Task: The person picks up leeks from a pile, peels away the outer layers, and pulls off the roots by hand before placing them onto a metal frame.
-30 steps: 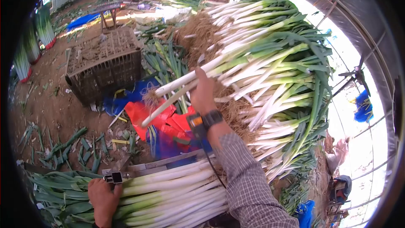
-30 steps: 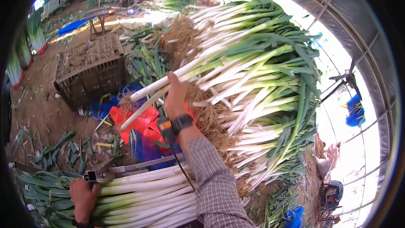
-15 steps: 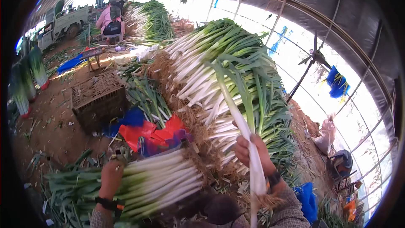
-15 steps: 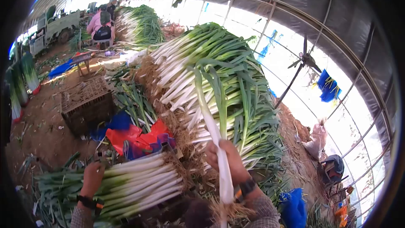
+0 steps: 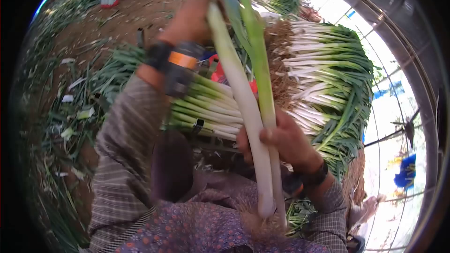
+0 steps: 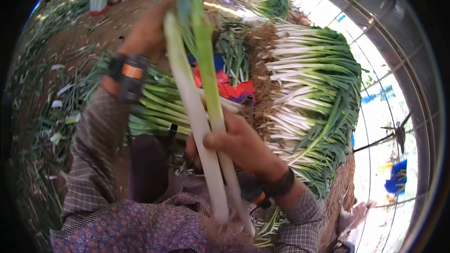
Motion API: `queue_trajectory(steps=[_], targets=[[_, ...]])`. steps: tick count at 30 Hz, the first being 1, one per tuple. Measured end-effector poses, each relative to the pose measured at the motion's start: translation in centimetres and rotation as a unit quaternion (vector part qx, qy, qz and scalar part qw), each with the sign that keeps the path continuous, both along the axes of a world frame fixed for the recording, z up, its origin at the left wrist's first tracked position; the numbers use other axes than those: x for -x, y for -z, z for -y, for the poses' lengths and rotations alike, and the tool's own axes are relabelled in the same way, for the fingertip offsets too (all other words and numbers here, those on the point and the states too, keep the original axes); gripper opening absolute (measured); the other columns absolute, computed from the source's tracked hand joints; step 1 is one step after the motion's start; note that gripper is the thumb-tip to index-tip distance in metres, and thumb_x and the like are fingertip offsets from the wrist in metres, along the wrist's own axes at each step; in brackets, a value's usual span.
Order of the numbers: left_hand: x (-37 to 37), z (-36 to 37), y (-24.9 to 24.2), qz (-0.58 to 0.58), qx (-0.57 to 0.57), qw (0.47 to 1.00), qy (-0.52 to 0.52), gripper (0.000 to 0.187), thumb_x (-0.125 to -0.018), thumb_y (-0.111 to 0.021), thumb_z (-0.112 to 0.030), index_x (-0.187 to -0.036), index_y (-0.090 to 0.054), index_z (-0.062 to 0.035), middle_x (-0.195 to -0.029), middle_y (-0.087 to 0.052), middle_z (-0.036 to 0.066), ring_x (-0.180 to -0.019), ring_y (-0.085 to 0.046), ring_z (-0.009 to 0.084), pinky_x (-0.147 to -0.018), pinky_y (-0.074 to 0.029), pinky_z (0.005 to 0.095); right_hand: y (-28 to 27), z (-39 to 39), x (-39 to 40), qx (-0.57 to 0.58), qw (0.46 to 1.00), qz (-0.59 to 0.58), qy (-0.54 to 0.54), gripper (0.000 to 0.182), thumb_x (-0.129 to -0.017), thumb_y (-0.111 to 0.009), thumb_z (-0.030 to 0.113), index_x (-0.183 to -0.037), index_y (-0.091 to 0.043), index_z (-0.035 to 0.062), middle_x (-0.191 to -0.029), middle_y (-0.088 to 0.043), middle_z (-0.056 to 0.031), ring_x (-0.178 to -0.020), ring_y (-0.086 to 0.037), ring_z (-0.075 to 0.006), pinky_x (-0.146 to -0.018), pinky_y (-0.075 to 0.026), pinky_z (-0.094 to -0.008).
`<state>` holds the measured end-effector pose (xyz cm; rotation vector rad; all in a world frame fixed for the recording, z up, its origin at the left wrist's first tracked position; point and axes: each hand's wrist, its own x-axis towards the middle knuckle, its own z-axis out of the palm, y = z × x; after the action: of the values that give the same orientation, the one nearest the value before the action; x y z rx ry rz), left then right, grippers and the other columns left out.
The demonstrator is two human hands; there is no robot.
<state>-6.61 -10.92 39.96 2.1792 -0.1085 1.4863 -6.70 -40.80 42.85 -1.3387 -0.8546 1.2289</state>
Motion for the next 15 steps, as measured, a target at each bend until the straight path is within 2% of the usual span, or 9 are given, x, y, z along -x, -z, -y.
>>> queue_trajectory(steps=[2,4,5,7,9,11,12,13,15], targets=[[5.1,-5.1,-1.3,-0.009,0.349,0.924,0.159,0.028,-0.087,-0.058,-0.004,-0.114,-0.055,0.0038,-0.092,-0.065,0.017,-0.081,-0.065,0.0249,-0.072,-0.054,0.0347,-0.1,-3.0,-1.0,0.01,0.998,0.045,-0.032,0.055,-0.092,-0.064,0.031,-0.132,-0.041,0.0014,-0.092,-0.066,-0.009,-0.071,-0.065,-0.016,-0.065,-0.055,-0.0293],[9.6,-8.9,-1.9,0.087,0.629,0.738,0.228,0.02,-0.089,-0.054,0.0,-0.107,-0.055,0.0075,-0.101,-0.064,0.017,-0.086,-0.065,0.0249,-0.076,-0.054,0.0325,1.0,-6.7,-3.2,-0.005,0.983,0.178,-0.051,0.047,-0.094,-0.061,0.028,-0.129,-0.044,0.0015,-0.092,-0.066,-0.009,-0.073,-0.067,-0.0157,-0.064,-0.055,-0.0298],[12.8,-8.7,-1.8,0.137,0.626,0.755,0.141,0.019,-0.089,-0.053,0.001,-0.105,-0.055,0.0087,-0.106,-0.064,0.017,-0.089,-0.065,0.0247,-0.078,-0.054,0.031,2.8,-8.7,-5.0,-0.023,0.956,0.286,-0.054,0.043,-0.095,-0.06,0.026,-0.128,-0.046,0.0021,-0.091,-0.066,-0.0092,-0.075,-0.068,-0.0155,-0.064,-0.055,-0.0301],[20.4,-10.4,2.3,-0.048,0.137,0.962,-0.23,0.021,-0.087,-0.054,0.003,-0.108,-0.056,0.0058,-0.104,-0.065,0.016,-0.09,-0.065,0.0225,-0.08,-0.053,0.0296,4.2,-11.8,-7.4,0.051,0.924,0.377,-0.05,0.036,-0.095,-0.056,0.023,-0.127,-0.05,0.0072,-0.099,-0.067,-0.0126,-0.073,-0.068,-0.0233,-0.064,-0.055,-0.0345],[27.6,-11.3,3.8,-0.115,0.108,0.914,-0.374,0.027,-0.088,-0.05,0.002,-0.114,-0.057,-0.0007,-0.1,-0.066,0.009,-0.092,-0.064,0.0188,-0.082,-0.052,0.0273,8.4,-14.1,-10.7,0.022,0.832,0.552,-0.045,0.035,-0.094,-0.057,0.024,-0.125,-0.051,0.0071,-0.1,-0.067,-0.0149,-0.079,-0.067,-0.0304,-0.068,-0.054,-0.0397],[32.7,-11.7,5.5,-0.009,0.202,0.935,-0.29,0.018,-0.096,-0.046,-0.005,-0.111,-0.053,-0.0007,-0.091,-0.058,0.004,-0.083,-0.058,0.0132,-0.073,-0.05,0.0255,13.8,-15.7,-13.2,0.004,0.781,0.623,-0.038,0.037,-0.093,-0.058,0.027,-0.124,-0.052,0.0089,-0.101,-0.067,-0.0175,-0.085,-0.066,-0.0371,-0.073,-0.052,-0.0447],[35.9,-13.7,6.6,0.171,0.421,0.889,-0.047,0.013,-0.096,-0.048,-0.005,-0.107,-0.051,0.0009,-0.088,-0.053,0.005,-0.077,-0.052,0.0136,-0.067,-0.048,0.0272,16.7,-16.0,-13.7,0.0,0.788,0.614,-0.035,0.038,-0.092,-0.058,0.03,-0.125,-0.053,0.0108,-0.1,-0.067,-0.0189,-0.088,-0.064,-0.0402,-0.076,-0.051,-0.0471],[38.2,-14.6,7.3,0.329,0.576,0.719,0.206,0.01,-0.095,-0.05,-0.005,-0.102,-0.048,0.0024,-0.084,-0.047,0.006,-0.072,-0.047,0.014,-0.061,-0.046,0.0288,20.0,-16.2,-14.3,-0.003,0.795,0.606,-0.033,0.04,-0.091,-0.058,0.033,-0.125,-0.053,0.0127,-0.1,-0.066,-0.0204,-0.092,-0.063,-0.0433,-0.079,-0.05,-0.0495],[38.6,-12.3,6.9,0.372,0.61,0.688,0.129,0.011,-0.094,-0.051,-0.003,-0.101,-0.046,0.0036,-0.081,-0.043,0.007,-0.066,-0.044,0.0156,-0.059,-0.047,0.0294,27.9,-15.7,-16.4,-0.065,0.806,0.587,-0.027,0.038,-0.091,-0.057,0.034,-0.126,-0.056,0.0165,-0.105,-0.065,-0.0224,-0.102,-0.062,-0.0399,-0.085,-0.049,-0.0486]])
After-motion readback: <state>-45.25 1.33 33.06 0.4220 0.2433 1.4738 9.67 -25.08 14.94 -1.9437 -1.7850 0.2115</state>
